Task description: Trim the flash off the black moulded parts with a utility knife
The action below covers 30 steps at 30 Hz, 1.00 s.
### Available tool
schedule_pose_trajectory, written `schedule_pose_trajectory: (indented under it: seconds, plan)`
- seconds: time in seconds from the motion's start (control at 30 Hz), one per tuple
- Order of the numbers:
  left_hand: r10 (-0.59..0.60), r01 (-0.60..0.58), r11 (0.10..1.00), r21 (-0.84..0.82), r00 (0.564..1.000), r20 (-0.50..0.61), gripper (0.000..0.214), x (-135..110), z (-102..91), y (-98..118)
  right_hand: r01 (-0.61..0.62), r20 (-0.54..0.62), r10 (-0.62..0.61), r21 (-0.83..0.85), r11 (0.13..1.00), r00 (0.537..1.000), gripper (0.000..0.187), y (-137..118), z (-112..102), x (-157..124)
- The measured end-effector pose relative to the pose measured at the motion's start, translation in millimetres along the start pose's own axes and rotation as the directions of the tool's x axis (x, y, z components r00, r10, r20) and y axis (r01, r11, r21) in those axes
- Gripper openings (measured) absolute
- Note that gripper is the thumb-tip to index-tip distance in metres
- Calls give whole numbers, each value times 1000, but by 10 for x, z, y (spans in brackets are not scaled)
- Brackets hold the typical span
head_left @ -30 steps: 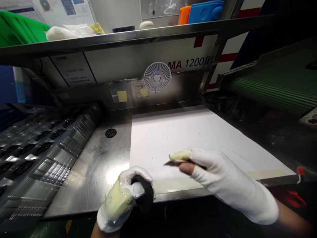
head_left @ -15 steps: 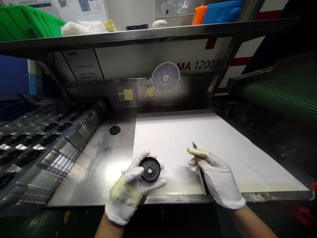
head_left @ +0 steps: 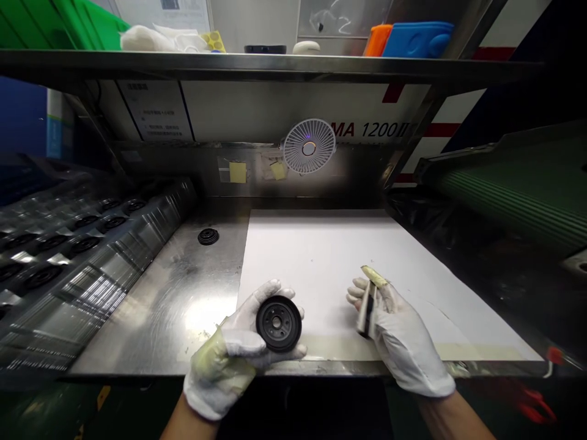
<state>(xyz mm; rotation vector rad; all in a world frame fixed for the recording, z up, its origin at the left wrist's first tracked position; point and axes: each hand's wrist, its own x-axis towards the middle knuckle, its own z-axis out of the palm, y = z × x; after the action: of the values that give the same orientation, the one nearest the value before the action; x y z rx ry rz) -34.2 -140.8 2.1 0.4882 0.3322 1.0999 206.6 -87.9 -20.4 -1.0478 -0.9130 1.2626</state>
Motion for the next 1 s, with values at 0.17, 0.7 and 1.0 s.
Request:
schedule_pose_trajectory:
  seconds: [0.17, 0.7, 1.0]
  plan:
    - [6, -3, 999, -44, 998, 68, 61, 3, 21, -21, 67, 115, -63, -33, 997, 991, 42, -72, 49, -126]
    - [-22, 25, 998, -58, 999, 49, 64, 46, -12, -99, 38, 124, 5, -338, 940, 992, 22, 53, -18, -140]
    - [-32, 34, 999, -42, 999, 41, 65, 66, -91, -144, -23, 123, 77, -389, 921, 989, 20, 153, -45, -133]
